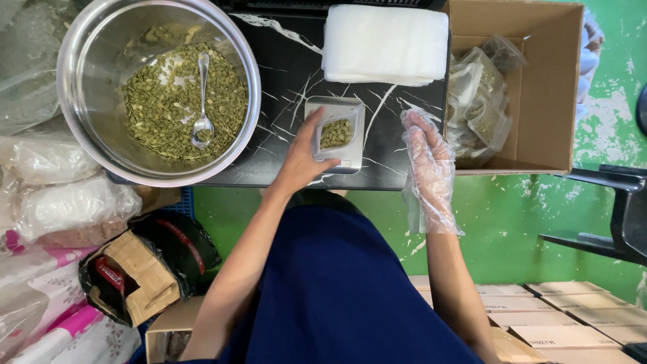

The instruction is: The person scoops green seeds from a large metal bowl into small plastic bags using a spoon. Each filled bag is placed on a digital scale to verify weight, then set aside. The process repeats for multiple bags throughout the clip.

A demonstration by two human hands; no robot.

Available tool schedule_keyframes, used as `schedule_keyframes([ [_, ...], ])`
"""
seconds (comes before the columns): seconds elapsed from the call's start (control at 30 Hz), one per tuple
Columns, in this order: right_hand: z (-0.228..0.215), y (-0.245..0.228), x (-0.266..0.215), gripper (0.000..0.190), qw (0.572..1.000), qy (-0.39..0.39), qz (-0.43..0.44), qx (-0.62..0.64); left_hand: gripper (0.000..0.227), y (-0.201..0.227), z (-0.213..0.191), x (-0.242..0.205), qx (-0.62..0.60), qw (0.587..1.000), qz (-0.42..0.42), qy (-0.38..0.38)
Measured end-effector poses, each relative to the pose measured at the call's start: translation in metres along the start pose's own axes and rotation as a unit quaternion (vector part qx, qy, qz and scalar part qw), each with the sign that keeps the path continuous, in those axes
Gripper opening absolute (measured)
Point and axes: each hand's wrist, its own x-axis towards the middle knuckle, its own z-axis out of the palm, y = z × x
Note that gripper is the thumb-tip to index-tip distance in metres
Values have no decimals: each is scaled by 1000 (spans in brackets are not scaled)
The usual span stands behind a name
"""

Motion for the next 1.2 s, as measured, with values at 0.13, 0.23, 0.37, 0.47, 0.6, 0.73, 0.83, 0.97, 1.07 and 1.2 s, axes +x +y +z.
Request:
schedule_keyframes([
  [0.13, -7, 10, 1, 29, 1000, 10, 3, 17, 123, 20, -26, -13, 8, 998, -47, -27],
  [0.23, -8, 11, 1, 27, 999, 34, -5, 10, 131, 31, -44, -18, 34, 996, -86, -12],
  [0.37, -5, 3, -2, 27, 1000, 23, 4, 14, 134, 29, -57, -21, 44, 992, -116, 1],
  [0.47, -2, 0, -2, 27, 999, 28, 7, 22, 129, 28, -59, -21, 50, 990, -129, -2],
  [0.6, -1, 0, -1, 26, 999, 24, 9, 23, 122, 29, -57, -20, 56, 989, -134, -16],
  [0.73, 3, 0, -3, 24, 999, 32, 6, 23, 120, 23, -52, -20, 66, 990, -123, -25],
  [0.83, 2, 1, -3, 25, 999, 31, 3, 21, 119, 21, -47, -18, 61, 992, -104, -32],
  [0.97, 0, 4, -4, 24, 999, 39, -2, 24, 120, 17, -34, -11, 51, 994, -82, -42],
  [1.07, -2, 5, -4, 25, 999, 46, -3, 24, 117, 9, -25, -5, 42, 996, -56, -50],
  [1.2, -7, 11, -2, 25, 998, 56, -7, 30, 120, 11, -21, 3, 34, 997, -42, -61],
])
